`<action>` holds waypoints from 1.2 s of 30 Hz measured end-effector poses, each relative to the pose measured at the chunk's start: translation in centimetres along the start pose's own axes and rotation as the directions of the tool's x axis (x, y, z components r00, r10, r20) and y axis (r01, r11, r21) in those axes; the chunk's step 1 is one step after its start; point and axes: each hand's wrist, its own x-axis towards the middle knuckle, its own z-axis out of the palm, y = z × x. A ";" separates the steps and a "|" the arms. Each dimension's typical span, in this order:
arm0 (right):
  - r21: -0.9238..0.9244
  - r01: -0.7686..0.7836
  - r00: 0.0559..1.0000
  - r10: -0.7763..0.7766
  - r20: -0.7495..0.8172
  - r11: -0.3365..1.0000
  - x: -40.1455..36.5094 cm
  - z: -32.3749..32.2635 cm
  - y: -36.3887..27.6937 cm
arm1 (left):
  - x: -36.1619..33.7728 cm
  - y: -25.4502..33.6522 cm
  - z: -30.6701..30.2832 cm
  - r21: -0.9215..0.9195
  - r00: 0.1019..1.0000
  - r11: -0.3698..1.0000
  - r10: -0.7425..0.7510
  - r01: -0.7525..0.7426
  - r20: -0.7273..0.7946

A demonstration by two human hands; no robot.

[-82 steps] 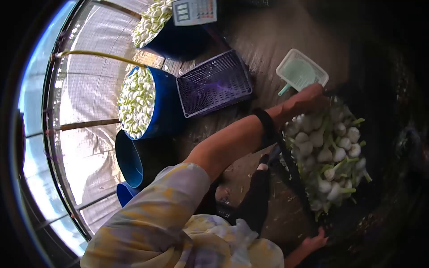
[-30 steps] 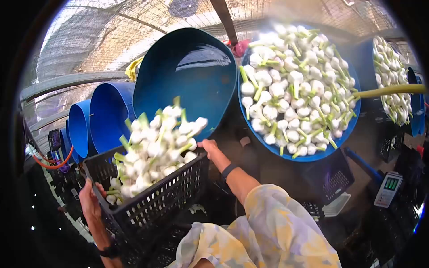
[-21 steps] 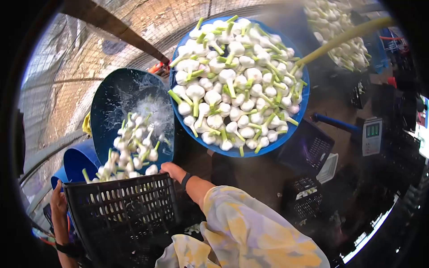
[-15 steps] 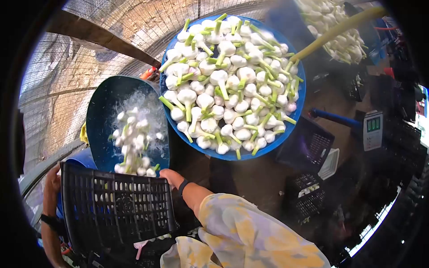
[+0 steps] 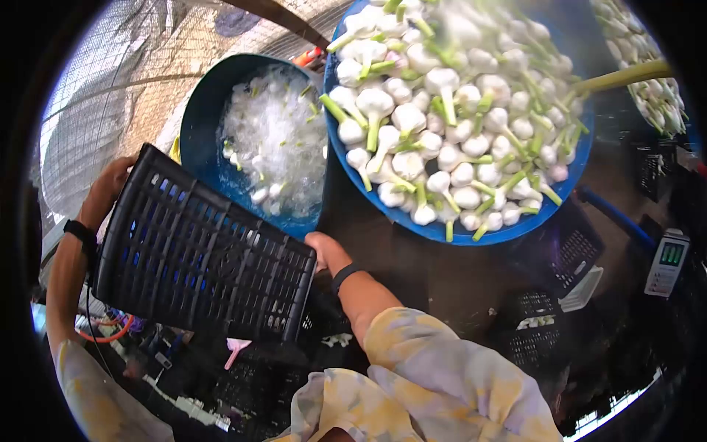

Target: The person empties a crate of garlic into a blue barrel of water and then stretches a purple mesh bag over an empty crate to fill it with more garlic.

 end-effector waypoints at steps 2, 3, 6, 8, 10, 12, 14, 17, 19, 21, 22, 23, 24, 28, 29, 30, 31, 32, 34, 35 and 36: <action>-0.051 -0.012 0.998 0.009 -0.065 0.999 0.8 -0.7 0.0 | 0.6 -0.4 0.9 0.008 0.990 0.990 0.143 -0.143 -0.009; -0.044 -0.022 0.998 0.019 -0.063 0.999 1.3 -1.0 0.3 | 0.9 -0.1 1.3 0.008 0.981 0.981 0.193 -0.193 -0.009; -0.148 0.049 0.999 -0.050 -0.004 0.988 2.7 -1.8 1.5 | 1.0 -1.4 2.2 -0.454 0.993 0.885 -0.058 0.101 0.108; -0.107 0.043 0.999 -0.043 0.003 0.993 2.5 -2.5 2.7 | -0.3 -2.5 2.1 -0.233 0.997 0.972 -0.029 0.044 0.065; -0.053 0.047 0.998 -0.046 0.033 0.997 2.2 -2.8 3.3 | -2.5 -4.1 2.7 -0.413 0.984 0.893 -0.152 0.179 0.098; -0.052 0.074 0.997 -0.075 -0.021 0.996 2.7 -3.0 4.6 | -6.4 -0.5 3.0 -0.746 0.934 0.576 -0.305 0.335 0.184; -0.157 0.171 0.976 -0.189 -0.107 0.973 2.2 -3.0 5.8 | -11.7 0.5 4.0 -0.891 0.866 0.281 -0.458 0.357 0.202; -0.279 0.330 0.914 -0.379 -0.147 0.902 -2.2 -2.5 8.8 | -20.8 5.5 6.9 -0.946 0.708 0.178 -0.703 0.272 0.072; -0.298 0.424 0.874 -0.473 -0.112 0.855 -1.0 -3.2 10.7 | -28.0 5.2 8.1 -0.937 0.763 0.178 -0.635 0.300 0.124; -0.397 0.533 0.791 -0.606 -0.078 0.747 0.1 -3.5 13.1 | -34.4 4.5 10.5 -0.956 0.749 0.120 -0.651 0.267 0.127; -0.467 0.576 0.725 -0.684 -0.087 0.670 0.8 -3.2 13.9 | -37.6 3.7 11.7 -0.967 0.726 0.045 -0.670 0.249 0.156; -0.534 0.609 0.650 -0.755 -0.087 0.586 1.7 -2.8 14.4 | -40.0 2.4 13.0 -0.972 0.724 0.049 -0.675 0.232 0.139; -0.604 0.628 0.587 -0.808 -0.047 0.491 1.2 -2.3 15.2 | -42.6 1.6 14.8 -0.986 0.754 0.020 -0.647 0.165 0.113; -0.355 0.806 0.518 -0.855 0.035 0.474 -6.0 -1.8 20.7 | -49.1 1.8 18.6 -0.998 0.847 0.056 -0.532 0.029 -0.006; -0.616 0.672 0.464 -0.882 -0.083 0.411 -10.1 -0.7 22.0 | -50.1 3.7 18.6 -0.996 0.827 -0.084 -0.561 -0.007 0.041; -0.663 0.666 0.427 -0.903 -0.037 0.342 -11.9 0.2 24.3 | -53.3 4.8 19.3 -0.996 0.787 0.047 -0.611 -0.074 -0.087; -0.639 0.747 0.349 -0.927 0.137 0.186 -11.8 -1.5 25.0 | -55.5 2.5 19.3 -0.999 0.930 -0.045 -0.368 -0.012 0.005; -0.609 0.788 0.295 -0.920 0.257 0.083 -14.9 -3.1 26.7 | -55.7 3.7 20.8 -0.994 0.648 0.107 -0.759 0.025 -0.065; -0.634 0.756 0.344 -0.922 0.177 0.161 -18.3 -7.0 28.8 | -56.9 14.3 19.3 -0.980 0.757 0.197 -0.643 0.020 -0.114; -0.619 0.760 0.361 -0.921 0.147 0.199 -19.5 -8.0 29.9 | -56.9 16.4 19.0 -0.960 0.755 0.280 -0.623 -0.031 -0.206; -0.639 0.731 0.364 -0.929 0.070 0.239 -21.9 -8.7 32.2 | -57.8 18.6 18.9 -0.954 0.774 0.296 -0.589 -0.059 -0.231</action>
